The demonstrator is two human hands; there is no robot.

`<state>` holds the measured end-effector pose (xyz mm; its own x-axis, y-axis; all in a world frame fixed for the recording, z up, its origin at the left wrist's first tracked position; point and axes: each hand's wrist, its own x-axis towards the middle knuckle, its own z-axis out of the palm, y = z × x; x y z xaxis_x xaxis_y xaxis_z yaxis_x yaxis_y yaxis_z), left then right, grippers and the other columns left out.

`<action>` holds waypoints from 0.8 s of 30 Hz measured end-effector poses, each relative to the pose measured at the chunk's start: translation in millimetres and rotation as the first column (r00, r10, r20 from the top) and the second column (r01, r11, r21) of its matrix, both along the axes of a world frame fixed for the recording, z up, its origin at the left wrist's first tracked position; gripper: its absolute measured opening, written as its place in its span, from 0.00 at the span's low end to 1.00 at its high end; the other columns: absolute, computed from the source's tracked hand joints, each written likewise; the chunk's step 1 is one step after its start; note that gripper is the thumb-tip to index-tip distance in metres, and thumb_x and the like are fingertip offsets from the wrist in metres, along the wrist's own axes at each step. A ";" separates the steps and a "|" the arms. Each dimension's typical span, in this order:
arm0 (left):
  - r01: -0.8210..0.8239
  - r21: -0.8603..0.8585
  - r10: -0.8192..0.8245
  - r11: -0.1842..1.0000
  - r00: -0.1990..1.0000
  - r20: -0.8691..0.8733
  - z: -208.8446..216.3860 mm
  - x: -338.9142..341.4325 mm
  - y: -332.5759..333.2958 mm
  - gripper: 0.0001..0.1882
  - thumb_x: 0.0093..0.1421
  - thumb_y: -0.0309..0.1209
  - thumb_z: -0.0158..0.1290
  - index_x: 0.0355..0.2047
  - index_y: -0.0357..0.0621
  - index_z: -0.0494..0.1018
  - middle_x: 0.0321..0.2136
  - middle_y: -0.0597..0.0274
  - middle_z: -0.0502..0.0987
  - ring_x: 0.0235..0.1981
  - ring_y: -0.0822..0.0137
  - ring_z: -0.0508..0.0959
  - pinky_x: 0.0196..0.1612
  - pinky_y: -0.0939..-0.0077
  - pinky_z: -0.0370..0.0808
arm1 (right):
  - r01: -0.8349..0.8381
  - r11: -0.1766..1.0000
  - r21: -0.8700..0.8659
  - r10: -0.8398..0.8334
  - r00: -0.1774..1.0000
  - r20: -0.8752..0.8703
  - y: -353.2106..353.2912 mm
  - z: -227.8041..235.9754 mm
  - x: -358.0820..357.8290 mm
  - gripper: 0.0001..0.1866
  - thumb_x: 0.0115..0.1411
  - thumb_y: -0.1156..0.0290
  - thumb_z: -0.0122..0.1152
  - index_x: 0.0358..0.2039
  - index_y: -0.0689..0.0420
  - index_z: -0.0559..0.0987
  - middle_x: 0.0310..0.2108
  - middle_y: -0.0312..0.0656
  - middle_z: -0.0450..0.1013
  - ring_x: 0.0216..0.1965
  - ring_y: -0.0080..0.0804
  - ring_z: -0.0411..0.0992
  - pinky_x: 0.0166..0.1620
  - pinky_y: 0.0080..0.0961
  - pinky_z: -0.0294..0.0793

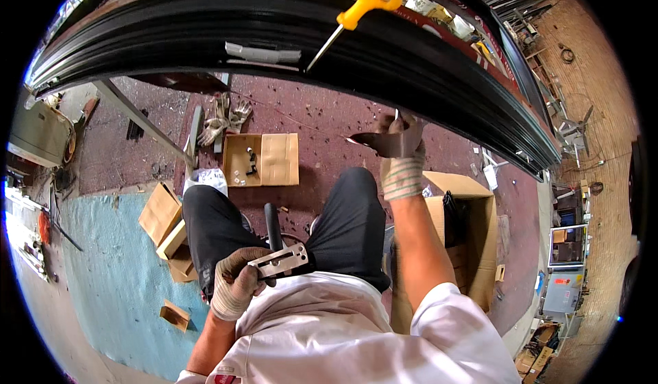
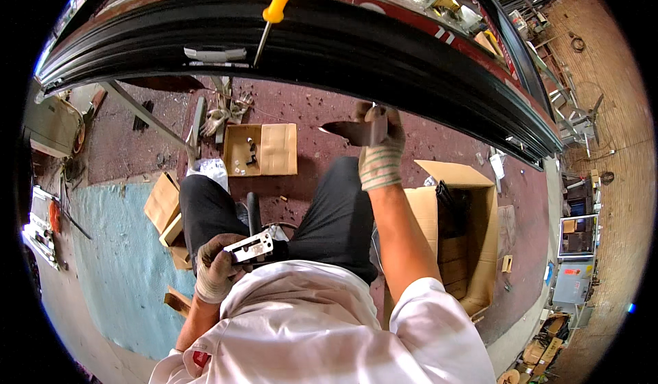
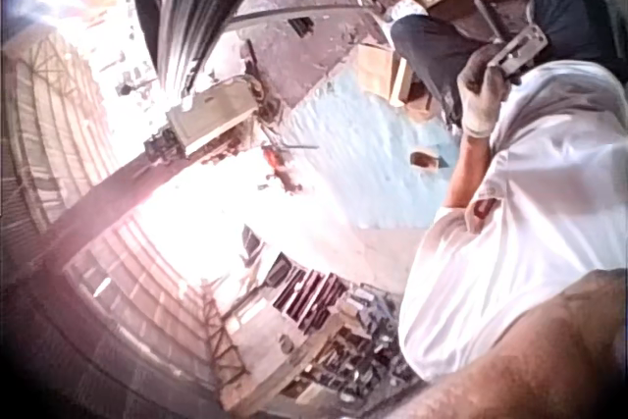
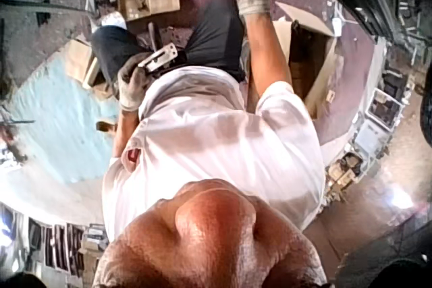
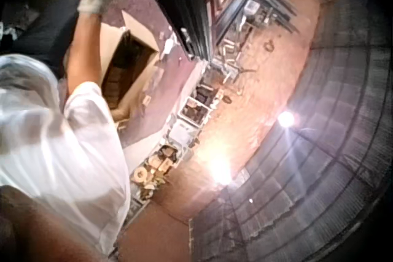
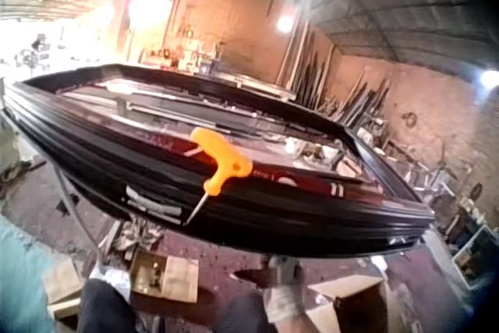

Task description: The person sits on the floor and disassembles a door lock mechanism using a screwdriver. They remove screws, separate the internal components, and reassemble the lock.

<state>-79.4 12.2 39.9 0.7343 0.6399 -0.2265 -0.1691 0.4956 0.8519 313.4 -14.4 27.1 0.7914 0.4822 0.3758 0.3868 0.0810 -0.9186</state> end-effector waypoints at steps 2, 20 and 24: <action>0.046 -0.002 -0.046 0.999 0.999 -0.009 3.9 6.0 2.3 0.27 0.64 0.47 0.53 0.45 0.29 0.73 0.27 0.58 0.79 0.19 0.81 0.67 0.22 0.87 0.64 | 0.254 0.888 -0.383 -0.016 0.849 0.528 1.9 10.0 33.2 0.13 0.63 0.66 0.58 0.45 0.59 0.77 0.40 0.46 0.75 0.39 0.40 0.75 0.45 0.37 0.79; 0.127 0.047 -0.121 0.991 0.985 -0.122 20.4 34.0 13.6 0.19 0.62 0.34 0.44 0.43 0.28 0.74 0.26 0.56 0.79 0.18 0.79 0.69 0.20 0.87 0.64 | 0.556 0.714 -0.425 0.042 0.573 0.819 34.4 26.4 103.8 0.16 0.63 0.62 0.58 0.44 0.60 0.78 0.41 0.47 0.76 0.40 0.42 0.76 0.46 0.39 0.77; 0.214 -0.014 -0.215 0.977 0.976 -0.034 11.2 32.0 18.1 0.23 0.66 0.42 0.51 0.47 0.30 0.73 0.35 0.57 0.79 0.28 0.77 0.73 0.31 0.82 0.71 | 0.554 0.728 -0.404 0.012 0.579 0.815 29.8 34.1 108.3 0.16 0.63 0.62 0.58 0.44 0.60 0.78 0.41 0.47 0.76 0.40 0.42 0.76 0.46 0.39 0.77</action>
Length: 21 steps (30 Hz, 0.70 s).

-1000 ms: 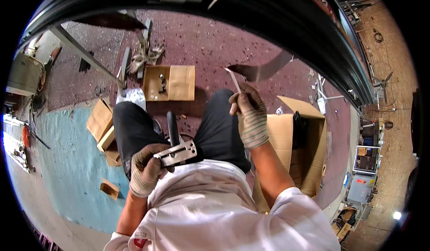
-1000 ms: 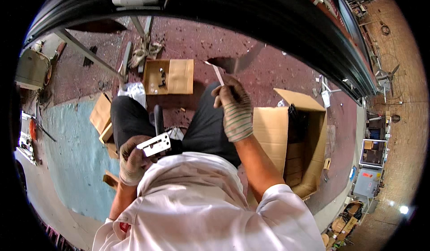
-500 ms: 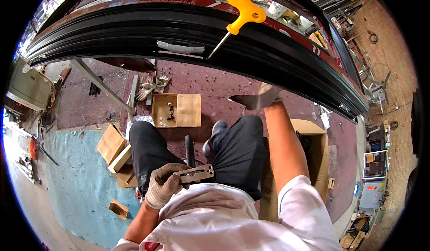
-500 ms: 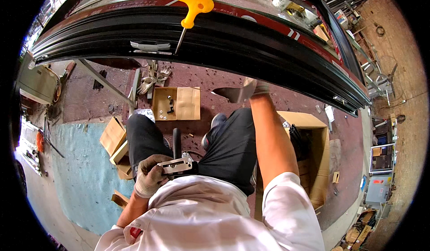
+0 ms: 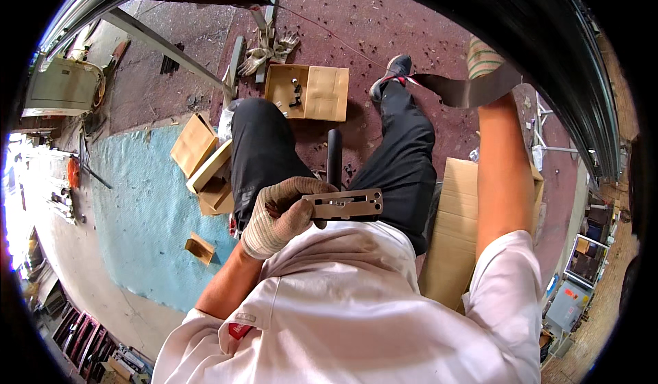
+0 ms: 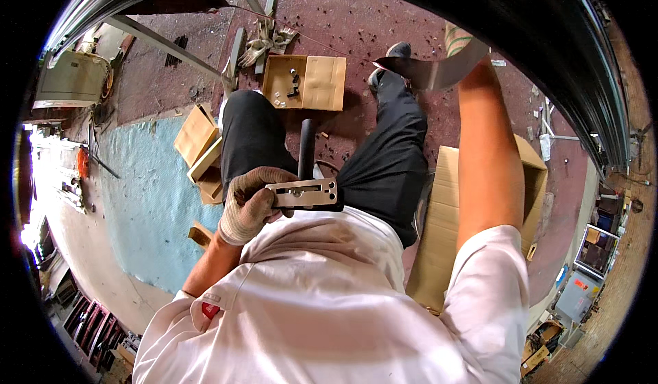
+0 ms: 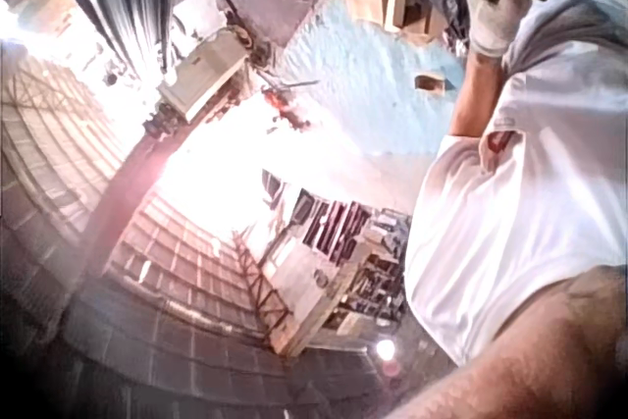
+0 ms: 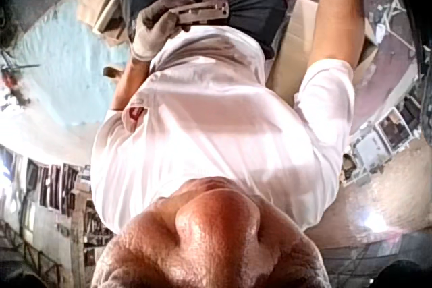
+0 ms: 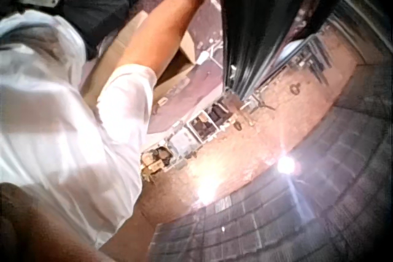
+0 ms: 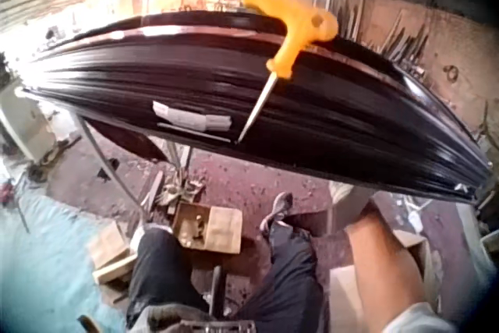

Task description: The person sits on the floor and disassembles a door lock mechanism using a screwdriver. They remove screws, separate the internal components, and reassemble the lock.

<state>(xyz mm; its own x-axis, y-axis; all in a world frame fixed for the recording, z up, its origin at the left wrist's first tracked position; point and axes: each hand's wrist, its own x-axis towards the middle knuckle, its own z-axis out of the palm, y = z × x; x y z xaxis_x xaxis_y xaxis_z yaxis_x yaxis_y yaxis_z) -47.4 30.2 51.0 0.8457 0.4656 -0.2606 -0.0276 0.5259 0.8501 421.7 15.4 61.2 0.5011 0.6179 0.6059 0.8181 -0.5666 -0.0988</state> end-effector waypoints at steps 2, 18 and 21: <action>0.016 0.011 -0.016 1.000 1.000 0.012 -0.2 1.3 1.7 0.24 0.66 0.43 0.51 0.47 0.30 0.73 0.36 0.56 0.79 0.29 0.76 0.74 0.32 0.81 0.72 | -0.004 1.000 0.009 0.004 1.000 -0.007 0.1 -0.2 -0.1 0.16 0.63 0.62 0.58 0.44 0.60 0.78 0.41 0.47 0.77 0.40 0.42 0.76 0.46 0.39 0.77; -0.049 0.098 0.059 0.994 0.992 -0.108 -0.5 0.7 -2.1 0.20 0.65 0.41 0.51 0.44 0.32 0.75 0.25 0.65 0.77 0.22 0.81 0.69 0.24 0.86 0.65 | 0.055 0.998 0.003 -0.054 0.996 -0.065 13.6 -6.8 16.5 0.16 0.63 0.60 0.58 0.44 0.59 0.79 0.40 0.47 0.77 0.41 0.41 0.76 0.46 0.38 0.76; -0.045 0.078 0.053 0.996 0.993 -0.107 -2.9 3.8 -2.7 0.21 0.65 0.41 0.50 0.45 0.32 0.74 0.25 0.63 0.78 0.19 0.81 0.69 0.22 0.86 0.65 | 0.091 0.995 -0.028 -0.093 0.993 -0.069 5.5 -3.1 18.4 0.16 0.62 0.60 0.58 0.43 0.59 0.79 0.40 0.47 0.77 0.41 0.41 0.76 0.46 0.38 0.76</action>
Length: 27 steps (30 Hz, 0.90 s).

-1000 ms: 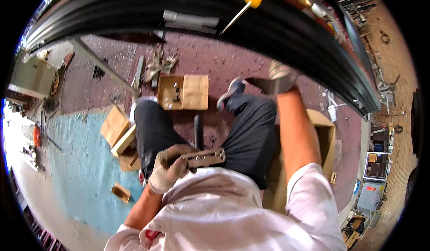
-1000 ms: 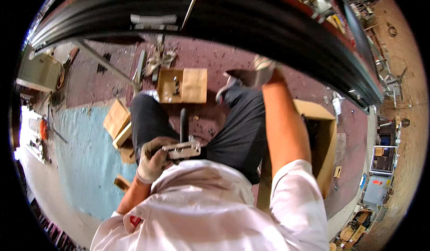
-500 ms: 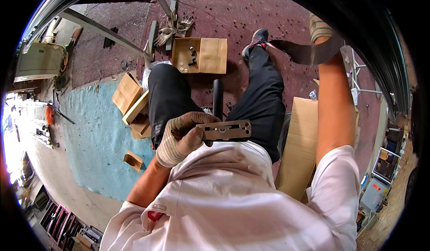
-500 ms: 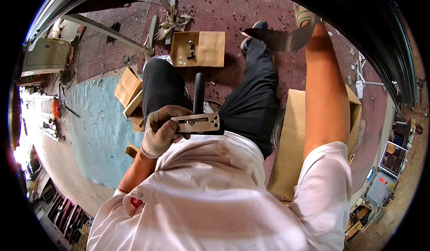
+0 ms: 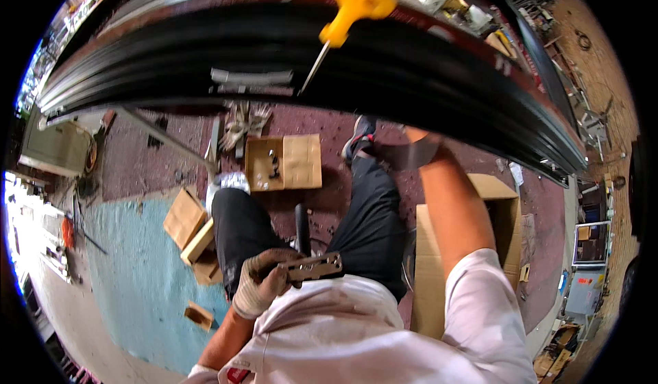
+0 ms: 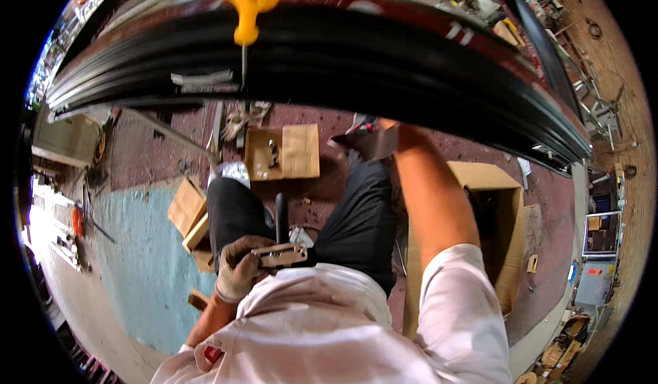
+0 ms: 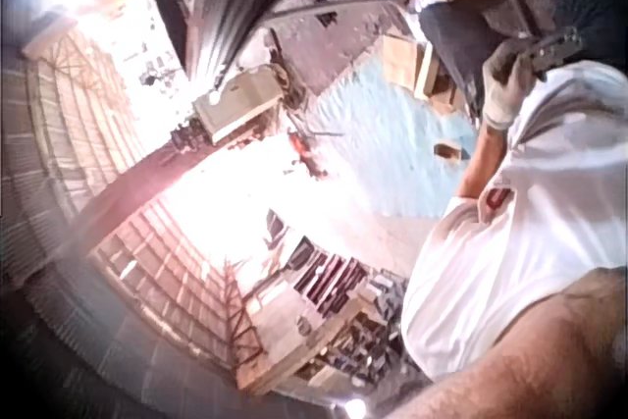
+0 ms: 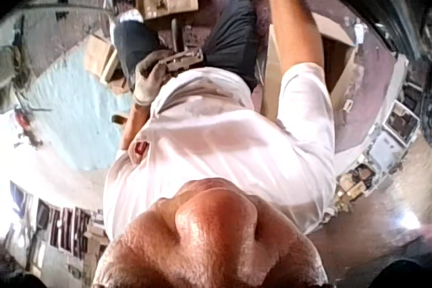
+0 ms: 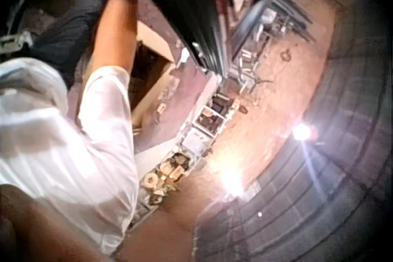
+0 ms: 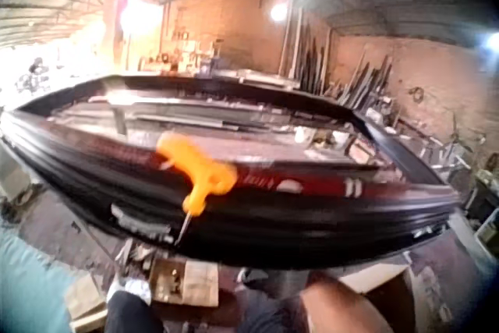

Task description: The person sits on the floor and disassembles a door lock mechanism using a screwdriver. They remove screws, separate the internal components, and reassemble the lock.

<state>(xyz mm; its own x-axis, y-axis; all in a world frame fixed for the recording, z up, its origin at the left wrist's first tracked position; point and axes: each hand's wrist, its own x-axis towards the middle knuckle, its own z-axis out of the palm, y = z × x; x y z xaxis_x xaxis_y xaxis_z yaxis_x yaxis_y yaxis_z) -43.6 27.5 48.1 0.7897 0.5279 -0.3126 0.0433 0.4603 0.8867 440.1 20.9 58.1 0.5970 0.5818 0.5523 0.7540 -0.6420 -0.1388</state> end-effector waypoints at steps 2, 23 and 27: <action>-0.005 -0.018 0.005 1.000 1.000 -0.002 2.0 -1.7 1.4 0.22 0.65 0.42 0.51 0.45 0.31 0.74 0.26 0.60 0.79 0.20 0.80 0.71 0.23 0.86 0.66 | 0.010 1.000 -0.006 -0.010 1.000 -0.017 -0.9 -0.4 -2.2 0.16 0.62 0.60 0.58 0.43 0.59 0.79 0.40 0.47 0.78 0.41 0.41 0.76 0.46 0.38 0.76; -0.041 -0.071 0.037 0.997 0.998 -0.055 6.5 10.7 -2.3 0.21 0.60 0.40 0.51 0.44 0.32 0.73 0.29 0.58 0.80 0.20 0.76 0.74 0.24 0.86 0.71 | 0.029 1.000 -0.005 -0.030 0.991 -0.133 -6.1 -2.5 -4.0 0.17 0.62 0.59 0.58 0.42 0.58 0.80 0.39 0.46 0.79 0.42 0.41 0.76 0.46 0.37 0.75; -0.013 -0.073 0.006 0.997 0.996 -0.084 10.2 8.9 -3.4 0.20 0.60 0.39 0.50 0.44 0.33 0.74 0.31 0.58 0.81 0.23 0.76 0.76 0.27 0.86 0.73 | 0.013 1.000 0.001 -0.013 0.991 -0.130 -2.8 -4.7 -6.0 0.17 0.62 0.58 0.59 0.42 0.58 0.80 0.39 0.46 0.79 0.42 0.40 0.76 0.45 0.37 0.75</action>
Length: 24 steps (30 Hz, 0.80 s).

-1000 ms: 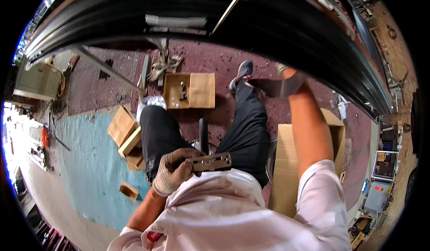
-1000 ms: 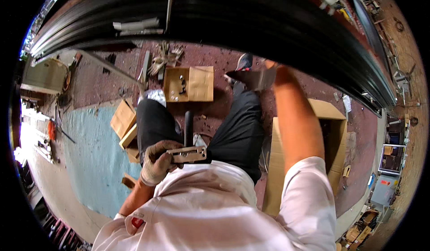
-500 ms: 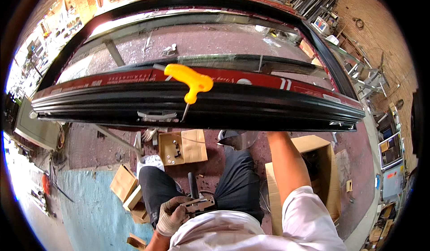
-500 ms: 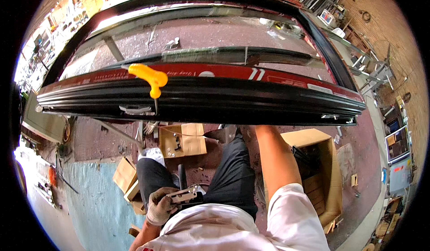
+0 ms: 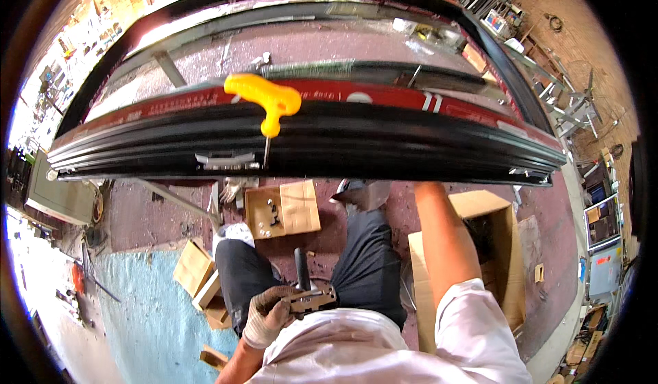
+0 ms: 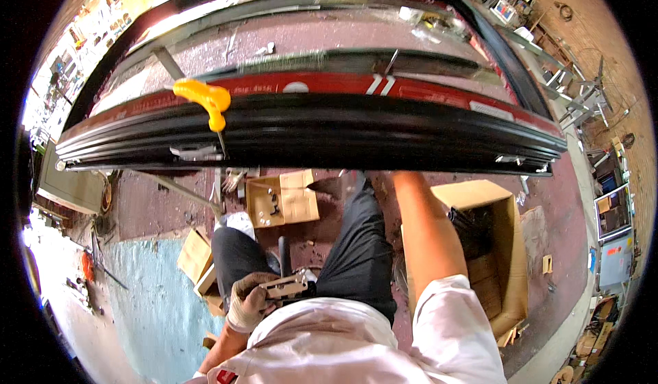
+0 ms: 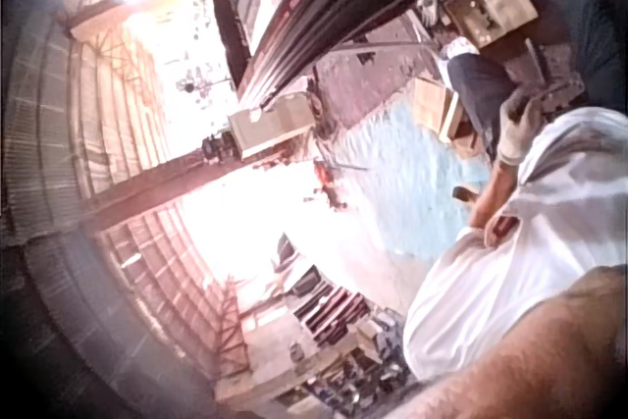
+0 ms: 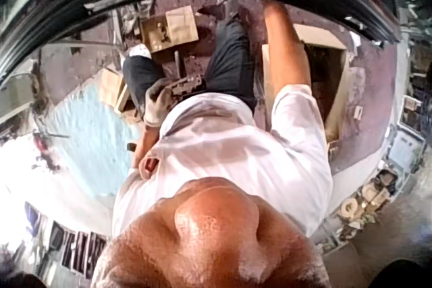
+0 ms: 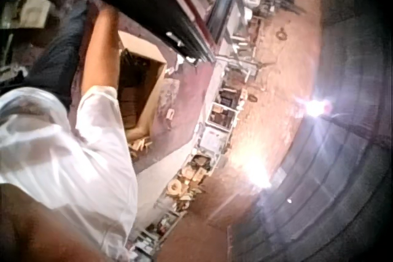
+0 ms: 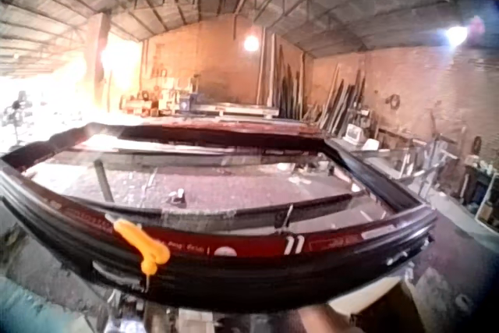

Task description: The person sits on the floor and disassembles a door lock mechanism using a screwdriver. They remove screws, separate the internal components, and reassemble the lock.

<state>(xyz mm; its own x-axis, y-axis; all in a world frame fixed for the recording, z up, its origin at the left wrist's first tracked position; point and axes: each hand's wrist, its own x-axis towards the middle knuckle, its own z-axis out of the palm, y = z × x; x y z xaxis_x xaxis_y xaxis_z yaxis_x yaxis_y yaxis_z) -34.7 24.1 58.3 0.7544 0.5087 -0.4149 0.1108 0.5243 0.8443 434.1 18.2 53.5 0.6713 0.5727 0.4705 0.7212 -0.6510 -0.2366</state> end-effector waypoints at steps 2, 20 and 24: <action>0.041 0.028 -0.041 0.999 0.999 0.009 -4.3 -0.8 -0.2 0.20 0.60 0.38 0.48 0.44 0.32 0.74 0.32 0.58 0.81 0.26 0.75 0.77 0.30 0.84 0.74 | 0.008 1.000 -0.007 -0.008 0.999 0.033 -5.3 3.3 2.6 0.17 0.62 0.58 0.59 0.42 0.58 0.80 0.39 0.46 0.79 0.42 0.40 0.76 0.45 0.37 0.75; 0.023 0.063 -0.030 0.998 0.993 0.117 -9.5 1.5 11.3 0.19 0.66 0.40 0.51 0.45 0.34 0.76 0.30 0.65 0.78 0.27 0.79 0.73 0.32 0.83 0.71 | -0.265 0.670 0.694 0.735 0.102 -0.671 -100.3 12.1 -222.9 0.34 0.63 0.51 0.59 0.61 0.61 0.65 0.53 0.45 0.70 0.51 0.29 0.70 0.53 0.24 0.68; 0.016 0.038 -0.021 0.999 0.992 0.127 -15.5 -1.7 16.1 0.21 0.65 0.42 0.51 0.45 0.34 0.75 0.31 0.64 0.79 0.30 0.79 0.74 0.34 0.83 0.72 | -0.455 0.649 0.610 0.679 -0.014 -0.734 -107.5 5.2 -251.9 0.52 0.52 0.51 0.72 0.68 0.59 0.54 0.58 0.48 0.64 0.54 0.31 0.68 0.55 0.27 0.68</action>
<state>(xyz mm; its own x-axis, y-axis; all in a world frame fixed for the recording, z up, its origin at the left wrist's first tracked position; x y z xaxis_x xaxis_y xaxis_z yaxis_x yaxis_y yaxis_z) -36.4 40.2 42.8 0.8095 0.5072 -0.2958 0.0103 0.4914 0.8709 182.2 -89.3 58.7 0.1495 0.9888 -0.0023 0.0756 -0.0137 -0.9970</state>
